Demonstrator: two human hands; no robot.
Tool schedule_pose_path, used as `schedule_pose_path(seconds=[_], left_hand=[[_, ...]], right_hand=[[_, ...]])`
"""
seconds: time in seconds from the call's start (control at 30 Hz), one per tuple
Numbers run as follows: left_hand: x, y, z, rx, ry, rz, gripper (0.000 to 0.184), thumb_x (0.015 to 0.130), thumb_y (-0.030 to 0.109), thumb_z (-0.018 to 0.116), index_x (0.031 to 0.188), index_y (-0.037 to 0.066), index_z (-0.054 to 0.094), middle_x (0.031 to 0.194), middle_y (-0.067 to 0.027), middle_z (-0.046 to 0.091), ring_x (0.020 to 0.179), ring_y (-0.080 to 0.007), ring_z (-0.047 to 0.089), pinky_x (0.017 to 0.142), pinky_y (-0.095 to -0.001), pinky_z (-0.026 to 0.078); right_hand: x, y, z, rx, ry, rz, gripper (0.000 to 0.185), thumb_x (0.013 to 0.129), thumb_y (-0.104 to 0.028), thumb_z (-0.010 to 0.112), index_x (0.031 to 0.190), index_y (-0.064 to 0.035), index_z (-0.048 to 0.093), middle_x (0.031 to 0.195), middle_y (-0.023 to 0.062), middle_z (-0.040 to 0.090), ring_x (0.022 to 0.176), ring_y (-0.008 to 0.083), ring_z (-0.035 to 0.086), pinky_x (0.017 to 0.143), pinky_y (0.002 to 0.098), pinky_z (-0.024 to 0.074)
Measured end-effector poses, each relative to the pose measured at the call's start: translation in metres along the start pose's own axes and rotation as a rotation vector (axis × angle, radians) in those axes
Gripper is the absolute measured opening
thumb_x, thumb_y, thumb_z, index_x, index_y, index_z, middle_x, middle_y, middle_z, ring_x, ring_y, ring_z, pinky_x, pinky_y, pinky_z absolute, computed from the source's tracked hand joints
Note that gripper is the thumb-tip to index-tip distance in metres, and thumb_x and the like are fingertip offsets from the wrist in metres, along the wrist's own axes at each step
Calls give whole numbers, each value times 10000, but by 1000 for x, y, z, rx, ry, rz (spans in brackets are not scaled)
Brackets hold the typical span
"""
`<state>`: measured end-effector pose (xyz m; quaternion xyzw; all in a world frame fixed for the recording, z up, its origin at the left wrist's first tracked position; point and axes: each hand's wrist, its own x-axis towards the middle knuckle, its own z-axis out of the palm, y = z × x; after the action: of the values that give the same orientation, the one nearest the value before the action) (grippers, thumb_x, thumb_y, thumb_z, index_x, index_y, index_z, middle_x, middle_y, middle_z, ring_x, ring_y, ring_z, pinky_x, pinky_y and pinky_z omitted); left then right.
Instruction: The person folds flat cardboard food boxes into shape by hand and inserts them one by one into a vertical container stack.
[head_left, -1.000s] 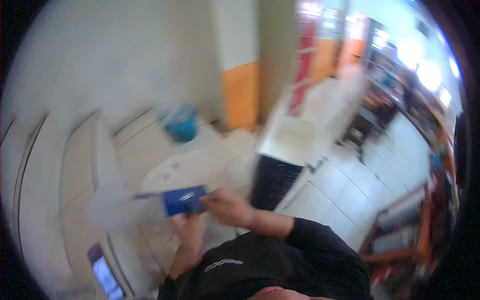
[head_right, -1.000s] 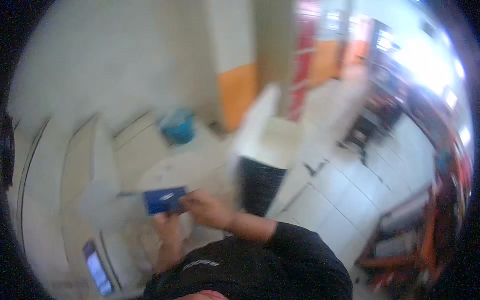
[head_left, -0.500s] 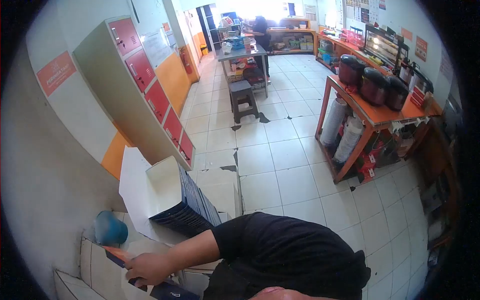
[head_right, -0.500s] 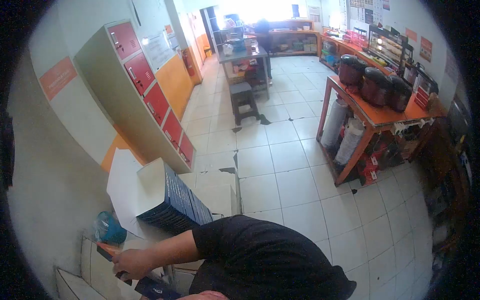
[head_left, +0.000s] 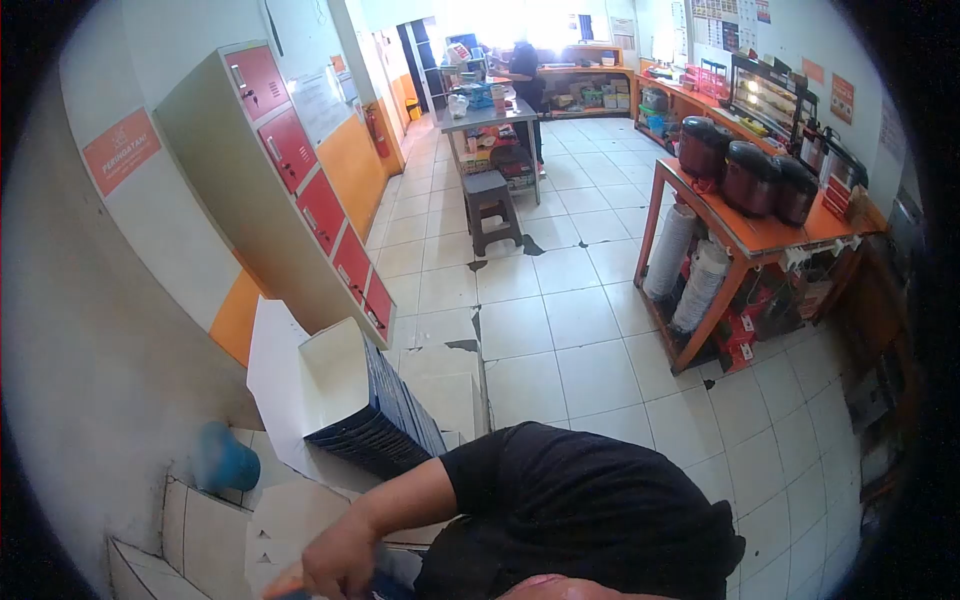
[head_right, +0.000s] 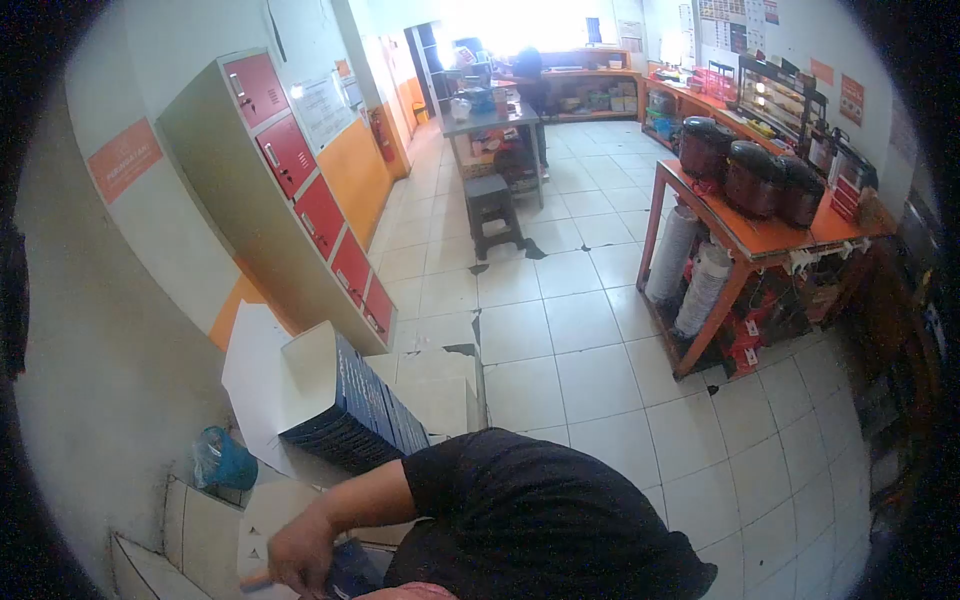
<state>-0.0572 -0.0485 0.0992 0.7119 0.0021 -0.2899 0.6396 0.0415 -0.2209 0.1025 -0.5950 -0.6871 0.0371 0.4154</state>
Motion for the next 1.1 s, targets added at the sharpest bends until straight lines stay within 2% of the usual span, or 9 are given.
schedule_pose_path(seconds=[0.23, 0.37, 0.47, 0.57, 0.67, 0.77, 0.8, 0.93, 1.1], left_hand=[[10, 2, 4, 124, 181, 99, 237, 807, 222, 631, 876, 7, 559, 783, -41, 598, 656, -152, 524, 616, -287, 428], [15, -2, 3, 250, 336, 178, 241, 814, 241, 626, 849, 13, 557, 776, -43, 598, 642, -153, 517, 607, -291, 426], [16, -6, -3, 366, 467, 251, 248, 818, 255, 621, 828, 17, 555, 770, -43, 598, 632, -154, 512, 600, -295, 424], [19, -14, -12, 501, 607, 332, 257, 823, 269, 617, 808, 21, 553, 764, -44, 598, 622, -155, 507, 593, -298, 422], [20, -24, -22, 625, 762, 391, 269, 828, 283, 613, 788, 25, 552, 758, -45, 598, 611, -156, 501, 586, -302, 420], [20, -37, -33, 721, 909, 410, 283, 833, 298, 608, 768, 28, 550, 752, -46, 598, 601, -158, 496, 579, -305, 418], [20, -41, -36, 747, 955, 408, 288, 835, 302, 607, 761, 30, 549, 750, -46, 598, 598, -158, 494, 577, -306, 417], [18, -57, -51, 828, 1102, 373, 311, 842, 321, 601, 734, 35, 547, 742, -47, 598, 584, -159, 488, 568, -311, 415], [13, -70, -67, 854, 1239, 296, 342, 850, 345, 594, 700, 42, 544, 732, -48, 599, 567, -161, 479, 556, -316, 411]], right_hand=[[-7, -15, -37, 807, 975, 680, 55, 749, -104, 683, 748, -51, 667, 678, -5, 583, 622, 83, 490, 575, 241, 382], [1, 4, -22, 798, 1154, 762, 135, 789, -159, 664, 813, -26, 658, 708, -4, 584, 649, 77, 502, 576, 243, 388], [6, 16, -8, 990, 1091, 784, 261, 814, -228, 644, 981, -29, 618, 880, 20, 603, 768, 86, 521, 679, 242, 416], [16, 21, 8, 1238, 1079, 434, 518, 835, -297, 614, 1253, -39, 448, 1124, 81, 526, 958, 169, 507, 851, 284, 405], [23, 11, 45, 251, 694, 89, 723, 843, -312, 597, 1394, -47, 211, 1287, 155, 404, 1125, 280, 447, 976, 367, 342], [30, 14, 89, 134, 609, 286, 930, 753, -378, 686, 1409, -12, 136, 1407, 187, 262, 1267, 359, 314, 1042, 427, 248], [28, 1, 81, -57, 758, 165, 725, 830, -187, 579, 1405, -24, 169, 1315, 254, 385, 1172, 374, 440, 975, 418, 355], [24, 10, 60, -39, 511, 609, 496, 872, -120, 523, 1320, -1, 347, 897, 208, 627, 826, 290, 632, 742, 361, 489], [3, 33, 48, 468, 681, 635, 306, 886, -204, 569, 1092, 22, 557, 794, 94, 627, 716, 144, 601, 692, 276, 485]])
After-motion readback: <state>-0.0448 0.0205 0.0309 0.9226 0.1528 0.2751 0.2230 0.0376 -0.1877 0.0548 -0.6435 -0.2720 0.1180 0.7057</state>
